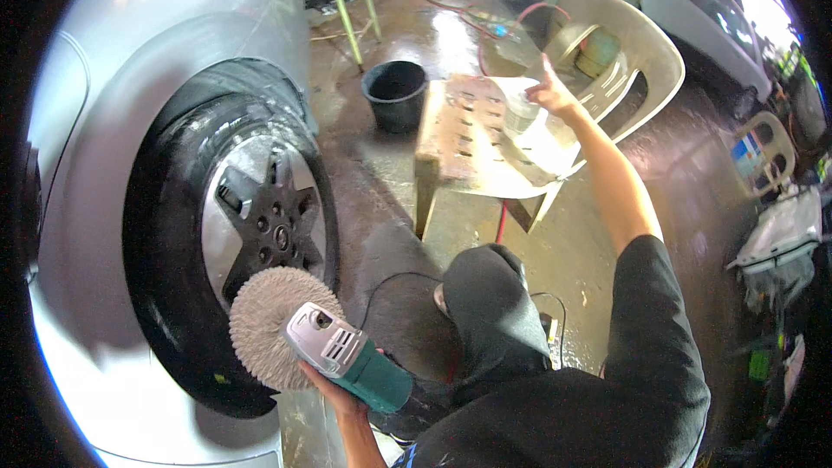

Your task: The person uses a green electric polisher with a white pad to buff the rear quarter panel of a silver car. They pause to apply a white compound from a small container with their right hand, then resume polishing the same area.

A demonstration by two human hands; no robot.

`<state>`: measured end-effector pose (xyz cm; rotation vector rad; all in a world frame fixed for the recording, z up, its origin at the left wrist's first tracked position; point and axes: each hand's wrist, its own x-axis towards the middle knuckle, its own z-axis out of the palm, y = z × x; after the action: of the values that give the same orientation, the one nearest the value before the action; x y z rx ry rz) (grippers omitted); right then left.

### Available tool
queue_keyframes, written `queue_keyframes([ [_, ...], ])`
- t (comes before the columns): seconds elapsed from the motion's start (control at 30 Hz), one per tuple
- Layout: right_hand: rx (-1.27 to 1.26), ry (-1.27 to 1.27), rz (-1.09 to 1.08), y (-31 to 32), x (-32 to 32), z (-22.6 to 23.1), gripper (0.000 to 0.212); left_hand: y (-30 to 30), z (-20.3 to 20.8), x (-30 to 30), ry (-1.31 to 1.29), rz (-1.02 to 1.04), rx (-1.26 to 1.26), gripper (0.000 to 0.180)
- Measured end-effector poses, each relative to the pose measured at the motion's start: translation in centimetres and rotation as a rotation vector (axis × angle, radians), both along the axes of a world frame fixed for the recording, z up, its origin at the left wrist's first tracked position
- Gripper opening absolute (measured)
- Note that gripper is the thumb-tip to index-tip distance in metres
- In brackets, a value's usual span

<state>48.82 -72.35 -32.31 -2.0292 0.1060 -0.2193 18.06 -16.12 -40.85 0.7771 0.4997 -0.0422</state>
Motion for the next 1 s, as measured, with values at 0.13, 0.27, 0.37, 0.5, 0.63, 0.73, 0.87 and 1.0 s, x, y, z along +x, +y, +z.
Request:
queue_keyframes([
  [0.13,0.203,-0.051,0.116,-5.5,0.2,-2.4,0.101,1.8,-4.2,-0.6,0.02,-0.083,-0.057,0.091],
  [0.27,0.342,-0.027,0.066,-2.5,0.3,-1.3,0.082,1.9,0.2,-0.3,0.065,-0.095,0.122,0.092],
  [0.37,0.435,-0.192,0.316,6.4,0.8,1.7,0.083,2.5,0.5,-0.3,0.018,-0.172,0.091,0.091],
  [0.5,0.348,-0.069,0.401,24.7,4.2,9.0,0.072,2.7,-4.3,0.2,0.01,-0.119,0.107,0.083],
  [0.63,0.388,-0.156,0.716,41.2,5.7,15.5,0.064,2.6,-6.9,-0.3,-0.023,-0.075,0.127,0.092],
  [0.73,0.432,-0.285,0.864,49.8,7.9,19.7,0.064,2.3,-7.2,-0.5,-0.044,0.022,0.151,0.096],
  [0.87,0.395,-0.549,0.838,57.1,10.4,24.2,0.072,1.5,-11.4,0.5,-0.2,0.143,0.12,0.098],
  [1.0,0.436,-0.793,0.589,59.8,11.2,25.0,0.075,0.3,-12.7,1.2,-0.226,0.217,0.129,0.098],
])
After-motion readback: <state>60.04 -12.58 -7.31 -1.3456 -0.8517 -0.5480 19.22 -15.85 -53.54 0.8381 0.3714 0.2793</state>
